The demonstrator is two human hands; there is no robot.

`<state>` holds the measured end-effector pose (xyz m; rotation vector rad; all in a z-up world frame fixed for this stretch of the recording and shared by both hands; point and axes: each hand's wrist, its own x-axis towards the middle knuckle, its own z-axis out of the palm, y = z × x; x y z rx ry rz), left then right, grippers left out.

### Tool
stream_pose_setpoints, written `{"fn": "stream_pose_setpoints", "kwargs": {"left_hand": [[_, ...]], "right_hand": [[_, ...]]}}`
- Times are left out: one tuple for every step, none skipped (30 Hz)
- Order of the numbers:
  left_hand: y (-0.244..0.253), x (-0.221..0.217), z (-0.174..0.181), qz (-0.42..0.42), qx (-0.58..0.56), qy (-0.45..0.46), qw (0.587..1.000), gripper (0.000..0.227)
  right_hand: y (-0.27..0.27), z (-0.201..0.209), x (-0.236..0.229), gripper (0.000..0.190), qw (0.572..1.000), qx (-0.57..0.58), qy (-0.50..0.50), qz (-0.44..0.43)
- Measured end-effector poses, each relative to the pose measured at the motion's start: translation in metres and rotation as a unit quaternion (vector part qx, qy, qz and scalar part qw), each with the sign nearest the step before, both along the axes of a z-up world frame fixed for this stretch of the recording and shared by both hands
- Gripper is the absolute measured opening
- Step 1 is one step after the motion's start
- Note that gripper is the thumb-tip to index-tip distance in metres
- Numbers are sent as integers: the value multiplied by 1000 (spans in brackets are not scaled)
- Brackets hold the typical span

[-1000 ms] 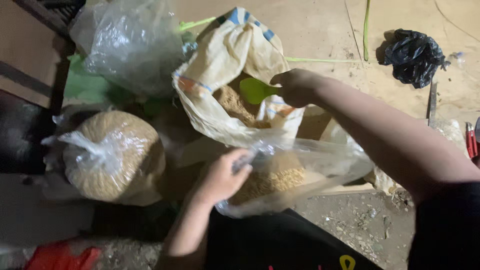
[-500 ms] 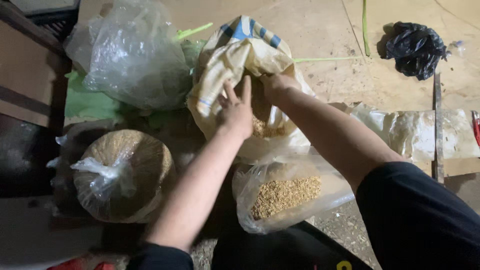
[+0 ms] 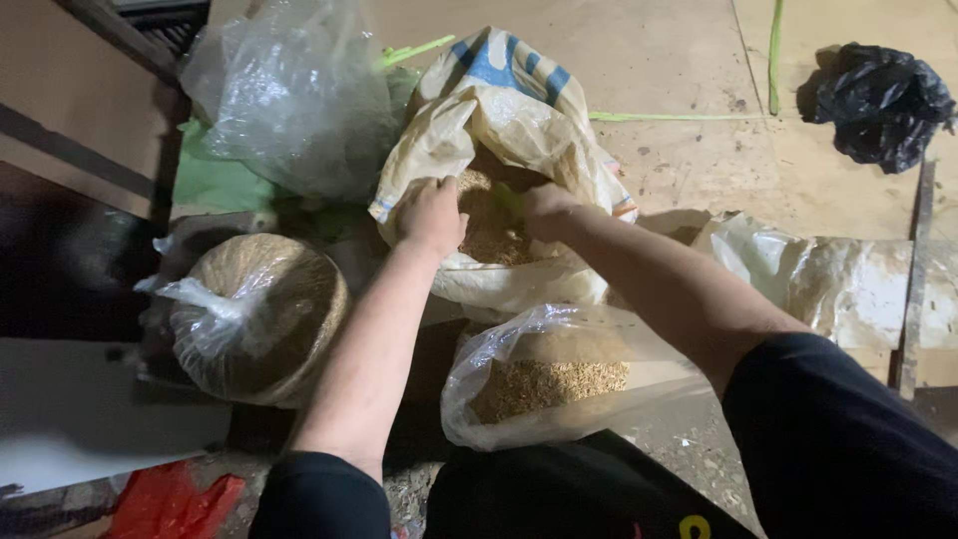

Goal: The person scoops grain from a large sack using a green scoop and pours it into a clear plastic bag. The person repeats this action multiple times to fill the bag.

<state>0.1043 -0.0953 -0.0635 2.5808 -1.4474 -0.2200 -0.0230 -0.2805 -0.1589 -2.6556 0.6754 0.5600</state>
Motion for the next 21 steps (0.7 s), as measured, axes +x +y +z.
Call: {"fn": "stream_pose_setpoints", "kwargs": {"left_hand": [[1, 1, -5, -4, -24, -21, 999, 56], [2, 3, -10, -8, -44, -20, 999, 53], [4, 5, -13, -12, -63, -20, 998, 50], [4, 6, -14, -16, -82, -19, 996, 46], [4, 7, -14, -27, -102, 1, 994, 41], [3, 7, -12, -38, -123, 20, 992, 37], [3, 5, -10, -50, -144, 41, 988, 33], [5, 3, -7, -29, -124, 79, 989, 30], [6, 1, -2, -10, -107, 117, 987, 27], [8, -2, 4, 8, -90, 154, 984, 26], [10, -5, 11, -4, -102, 147, 984, 27], [14, -7, 19, -15, -114, 139, 984, 29], [19, -9, 26, -27, -124, 132, 983, 30], [25, -12, 33, -53, -139, 154, 977, 31], [30, -14, 41, -79, -154, 174, 969, 32], [35, -17, 48, -106, -169, 195, 960, 33], [40, -23, 56, -114, -138, 208, 962, 34], [47, -28, 63, -122, -106, 221, 962, 35], [54, -35, 68, -130, -75, 236, 960, 35], [61, -43, 73, -121, -33, 254, 959, 34], [69, -50, 78, -111, 7, 270, 956, 34]], "right_hand": [[3, -10, 1, 45, 1000, 13, -5, 12], [6, -19, 1, 47, 999, 28, -9, 22], [8, -27, 2, 49, 999, 41, -15, 29], [8, -34, 3, 51, 998, 49, -17, 41], [6, -38, 4, 53, 997, 57, -22, 51], [2, -41, 6, 55, 995, 64, -27, 65], [-2, -42, 5, 57, 993, 64, -31, 89], [-7, -42, 5, 60, 991, 63, -33, 112], [-10, -39, 4, 62, 988, 57, -35, 142], [-10, -36, 4, 64, 985, 47, -24, 163], [-12, -30, 3, 67, 982, 31, -13, 184], [-13, -23, 3, 69, 983, 14, 15, 182], [-13, -17, 0, 60, 992, 72, 7, 104], [-13, -11, -2, 53, 991, 129, -2, 26], [-14, -5, -3, 49, 981, 185, -11, -53], [-17, 1, -3, 50, 986, 161, -26, -16], [-20, 6, -5, 51, 990, 138, -39, 20], [-22, 9, -8, 52, 991, 113, -52, 56], [-24, 11, -11, 48, 987, 135, -79, 27], [-27, 14, -12, 45, 982, 156, -106, -3], [-30, 19, -14, 43, 975, 176, -134, -33]]}}
